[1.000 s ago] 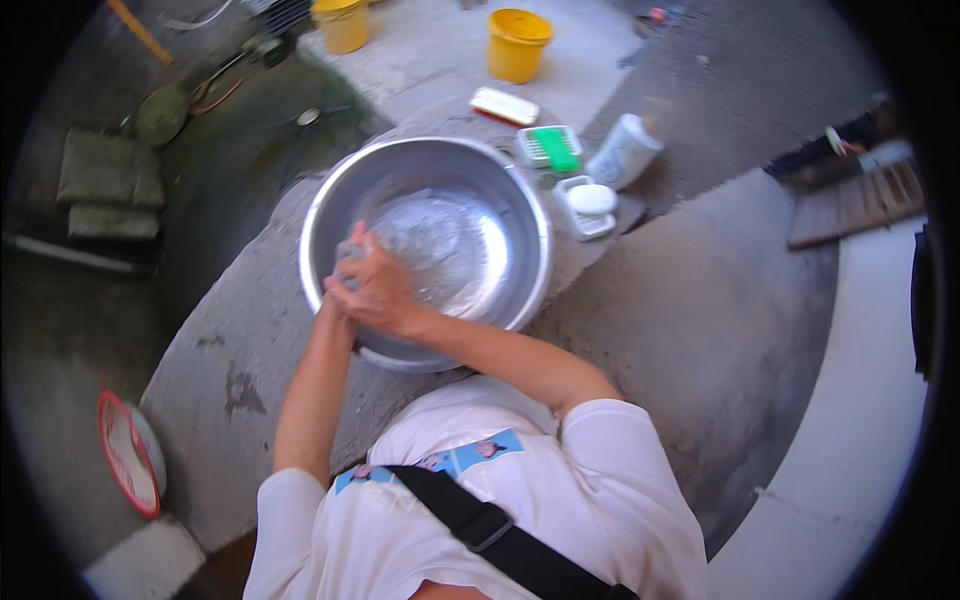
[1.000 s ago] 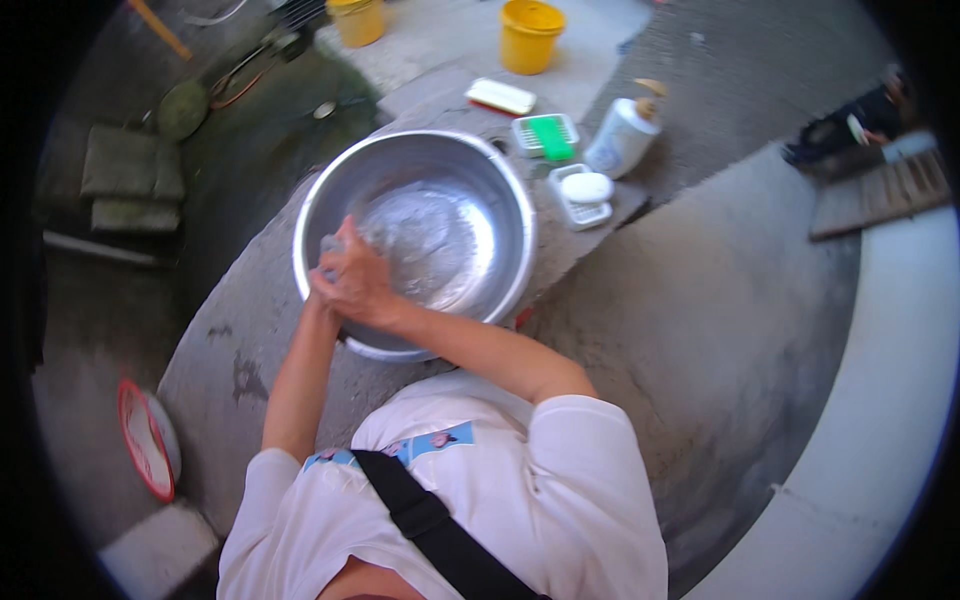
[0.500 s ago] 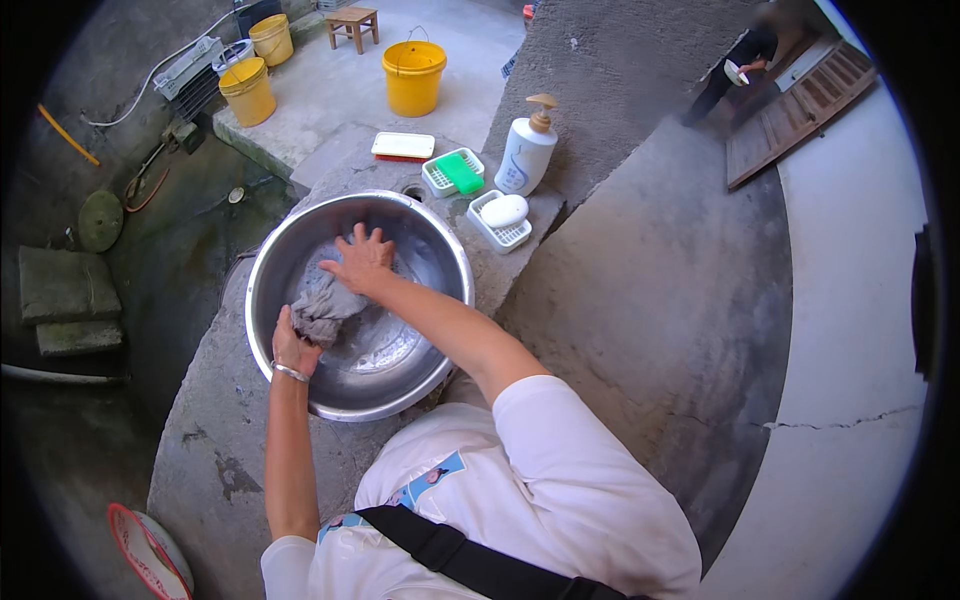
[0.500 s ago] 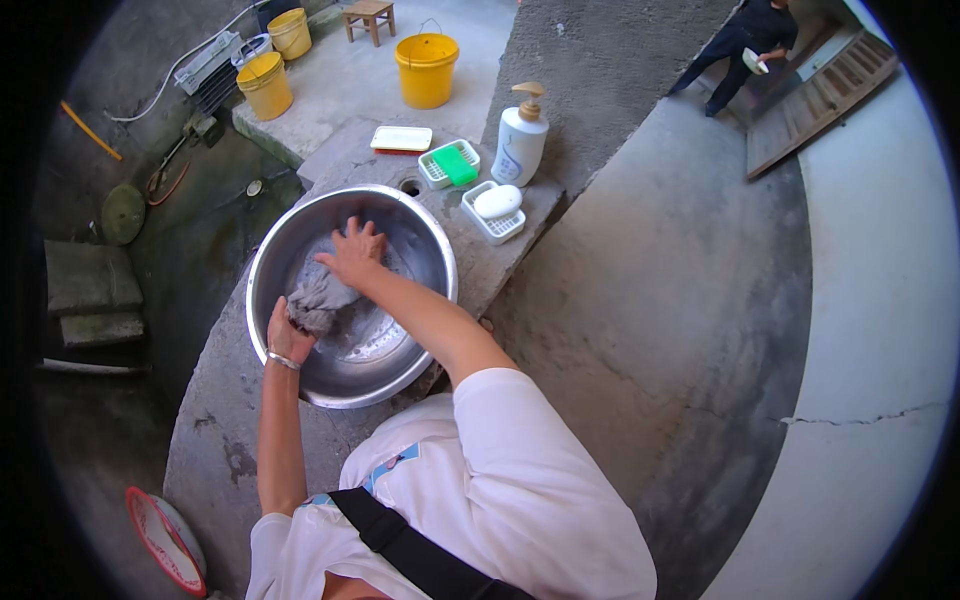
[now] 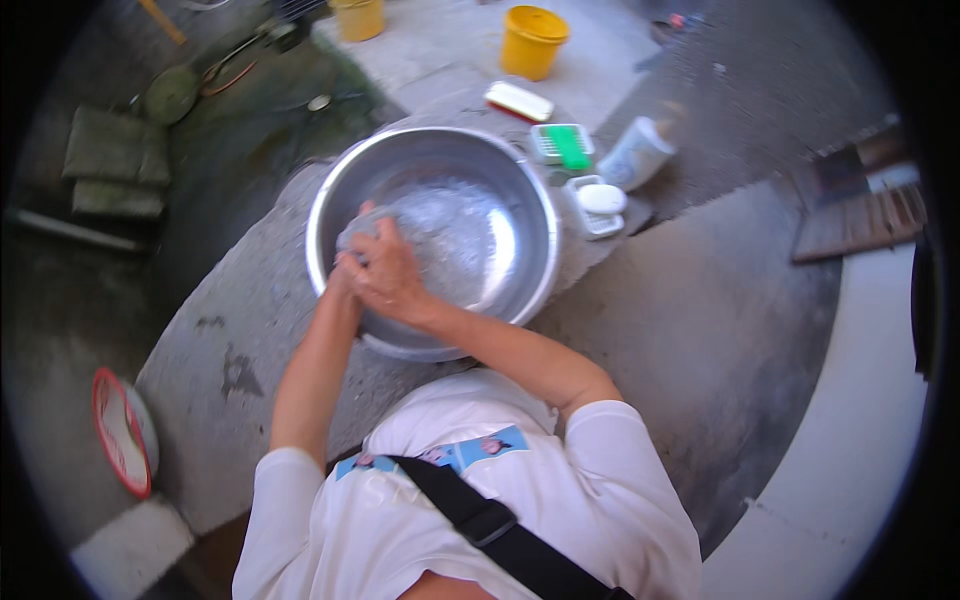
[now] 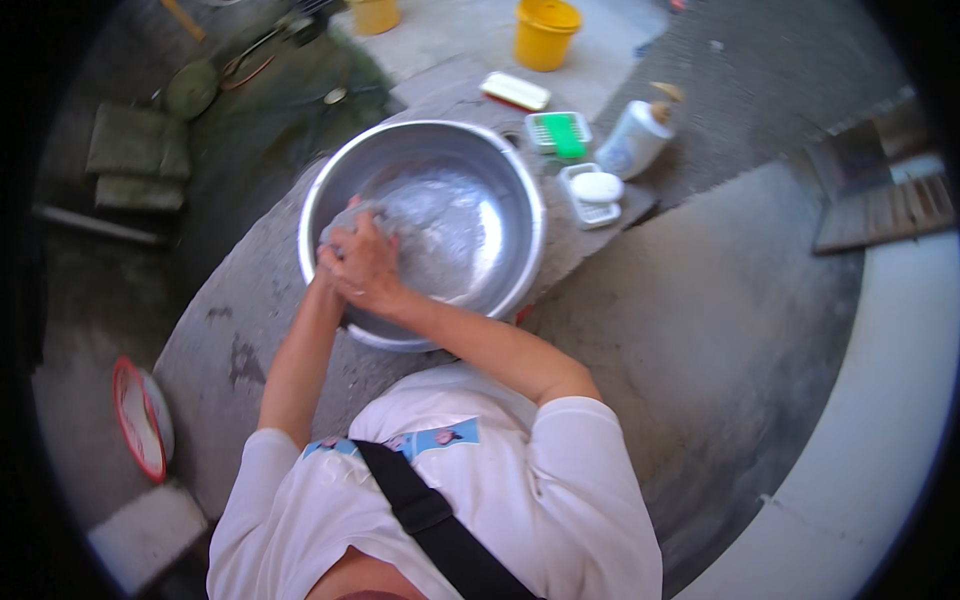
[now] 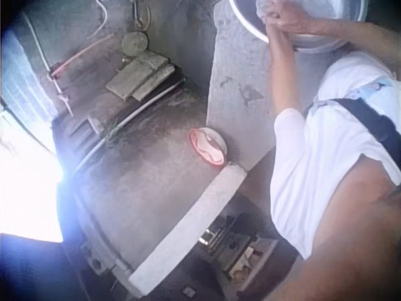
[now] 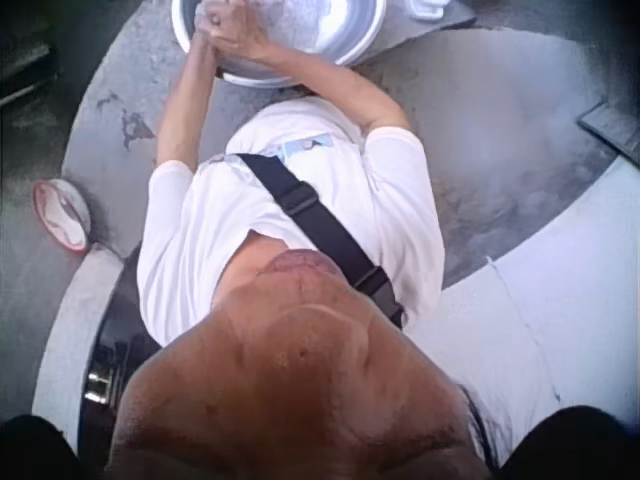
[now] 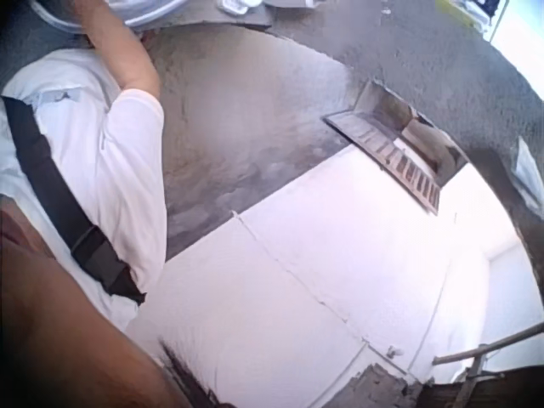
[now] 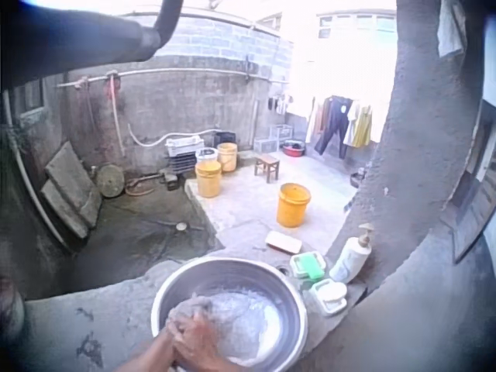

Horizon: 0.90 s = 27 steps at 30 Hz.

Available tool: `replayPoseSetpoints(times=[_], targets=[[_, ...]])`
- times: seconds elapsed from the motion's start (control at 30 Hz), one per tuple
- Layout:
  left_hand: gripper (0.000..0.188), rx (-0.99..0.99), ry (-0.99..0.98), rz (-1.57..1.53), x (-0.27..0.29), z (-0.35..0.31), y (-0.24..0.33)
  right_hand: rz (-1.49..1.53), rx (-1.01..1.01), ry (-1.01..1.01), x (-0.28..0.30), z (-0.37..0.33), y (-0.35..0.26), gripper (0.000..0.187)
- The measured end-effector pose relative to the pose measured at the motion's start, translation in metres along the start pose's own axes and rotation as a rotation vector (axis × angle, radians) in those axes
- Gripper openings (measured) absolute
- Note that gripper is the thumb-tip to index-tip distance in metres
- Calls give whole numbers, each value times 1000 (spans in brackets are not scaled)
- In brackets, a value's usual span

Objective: The person washes a grey cloth by hand in a metal basin filled with soapy water. They repeatedly scrub, wring, and submerge the cloth, then transfer the basin to a different location and continue rinsing the cloth.

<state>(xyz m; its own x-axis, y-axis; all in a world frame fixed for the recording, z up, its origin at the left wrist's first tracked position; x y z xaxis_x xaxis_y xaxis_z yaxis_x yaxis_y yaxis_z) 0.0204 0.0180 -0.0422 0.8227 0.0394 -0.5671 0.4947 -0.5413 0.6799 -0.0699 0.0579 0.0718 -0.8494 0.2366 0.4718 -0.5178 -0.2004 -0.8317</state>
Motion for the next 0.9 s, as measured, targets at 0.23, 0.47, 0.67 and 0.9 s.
replayPoseSetpoints(times=[0.23,0.47,0.67,0.9], targets=[[43,-12,-87,-49,-18,7,6,-39,94,186,-12,20,19,24],[25,270,247,13,-45,4,13,-335,-12,195,-18,71,94,31],[52,278,477,-71,-34,-16,27,-688,-102,50,7,71,122,37],[69,281,477,-21,-24,-12,24,-480,-176,-408,4,71,163,55]])
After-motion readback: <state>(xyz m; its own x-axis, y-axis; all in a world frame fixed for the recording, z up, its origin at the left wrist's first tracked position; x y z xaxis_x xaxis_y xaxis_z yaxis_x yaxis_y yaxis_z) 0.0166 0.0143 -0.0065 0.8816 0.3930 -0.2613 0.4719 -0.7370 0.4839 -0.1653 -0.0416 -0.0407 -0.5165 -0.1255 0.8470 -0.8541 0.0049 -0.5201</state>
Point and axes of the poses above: each hand's wrist, its own z-axis towards the middle knuckle, its own x-axis out of the back of the hand, y = z × x, the point moved 1 cm from there along z, towards the middle knuckle, and after that the axes turned 11 degrees about y, right-handed, at the moved point
